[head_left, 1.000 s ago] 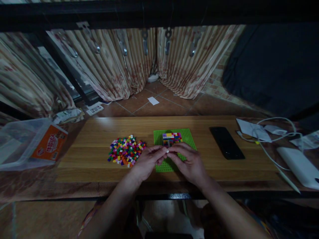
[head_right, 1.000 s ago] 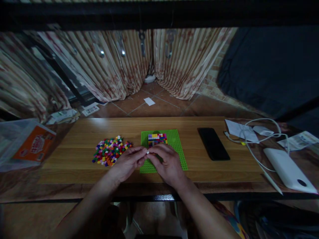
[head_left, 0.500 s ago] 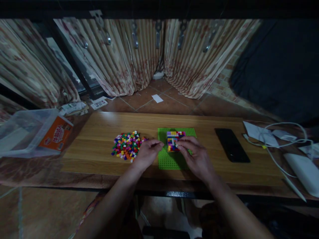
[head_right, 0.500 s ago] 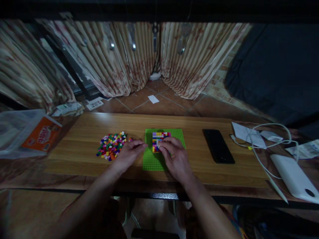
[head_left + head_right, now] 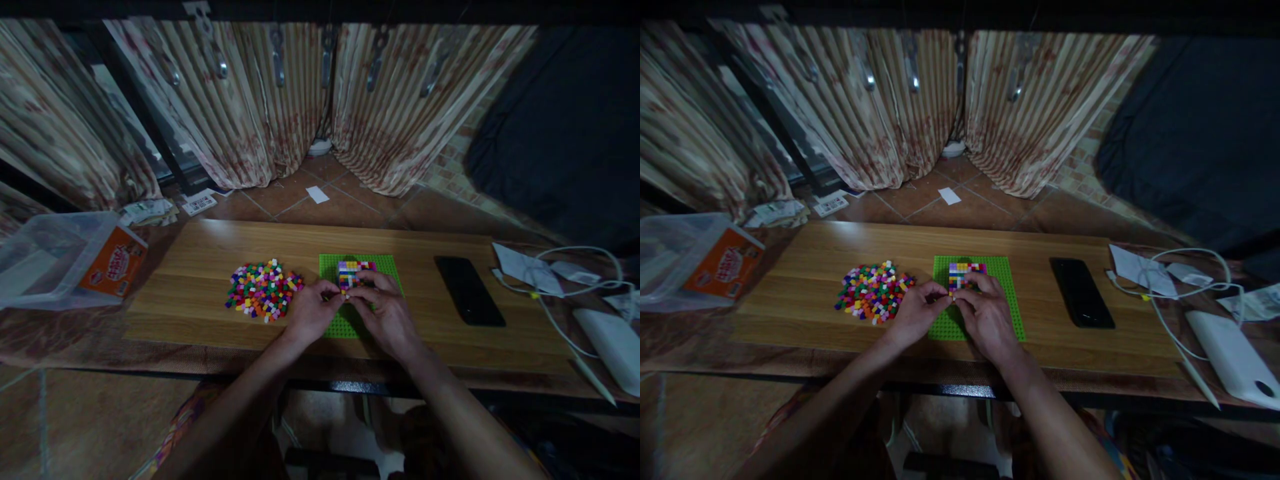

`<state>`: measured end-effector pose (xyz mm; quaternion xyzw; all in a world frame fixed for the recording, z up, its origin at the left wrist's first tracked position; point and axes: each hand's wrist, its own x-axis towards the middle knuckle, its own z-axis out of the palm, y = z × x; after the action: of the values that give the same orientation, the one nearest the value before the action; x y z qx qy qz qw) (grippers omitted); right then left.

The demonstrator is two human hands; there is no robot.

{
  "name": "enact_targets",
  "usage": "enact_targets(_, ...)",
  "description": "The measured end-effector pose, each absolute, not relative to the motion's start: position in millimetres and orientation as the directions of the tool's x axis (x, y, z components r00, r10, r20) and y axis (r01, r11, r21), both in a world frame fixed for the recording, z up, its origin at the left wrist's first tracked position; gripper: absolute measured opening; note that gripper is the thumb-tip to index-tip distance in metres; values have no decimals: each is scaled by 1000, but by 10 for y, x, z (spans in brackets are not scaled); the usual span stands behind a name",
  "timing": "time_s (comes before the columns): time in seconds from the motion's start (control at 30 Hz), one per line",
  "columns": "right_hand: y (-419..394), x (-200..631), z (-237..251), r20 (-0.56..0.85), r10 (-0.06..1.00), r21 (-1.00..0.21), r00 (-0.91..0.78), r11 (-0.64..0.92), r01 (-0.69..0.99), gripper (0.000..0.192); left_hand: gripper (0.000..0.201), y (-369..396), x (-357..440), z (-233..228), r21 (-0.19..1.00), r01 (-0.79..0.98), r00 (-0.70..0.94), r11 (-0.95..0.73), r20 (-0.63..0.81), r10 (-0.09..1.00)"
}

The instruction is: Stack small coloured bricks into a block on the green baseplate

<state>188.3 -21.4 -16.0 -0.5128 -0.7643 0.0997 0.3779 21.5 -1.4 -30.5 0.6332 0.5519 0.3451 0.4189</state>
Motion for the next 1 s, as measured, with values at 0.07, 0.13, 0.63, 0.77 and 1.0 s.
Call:
enact_targets(0.07, -213, 1874, -162, 473, 865, -554, -168, 440, 707, 16, 13, -15, 231, -321, 908, 418, 141, -42, -20, 990)
enact_targets(0.13, -216, 1868, -158, 466, 872, -569, -152, 427, 703, 14, 12, -17, 242, -324, 907, 419, 133, -41, -17, 991)
enact_targets(0.63, -212, 1797, -161, 433, 901, -646, -34, 336, 686, 10, 9, -58, 295, -178, 920, 392, 122, -13, -38, 992)
enact_targets(0.77, -191, 1786, -165, 426, 904, -681, 7, 316, 661, 7, 9, -67, 302, -174, 911, 412, 104, 2, -49, 993)
enact_targets(1.0, -166, 1766, -167, 398, 917, -707, 25, 290, 645, 8, 10, -78, 303, -164, 902, 433, 105, -2, -48, 993)
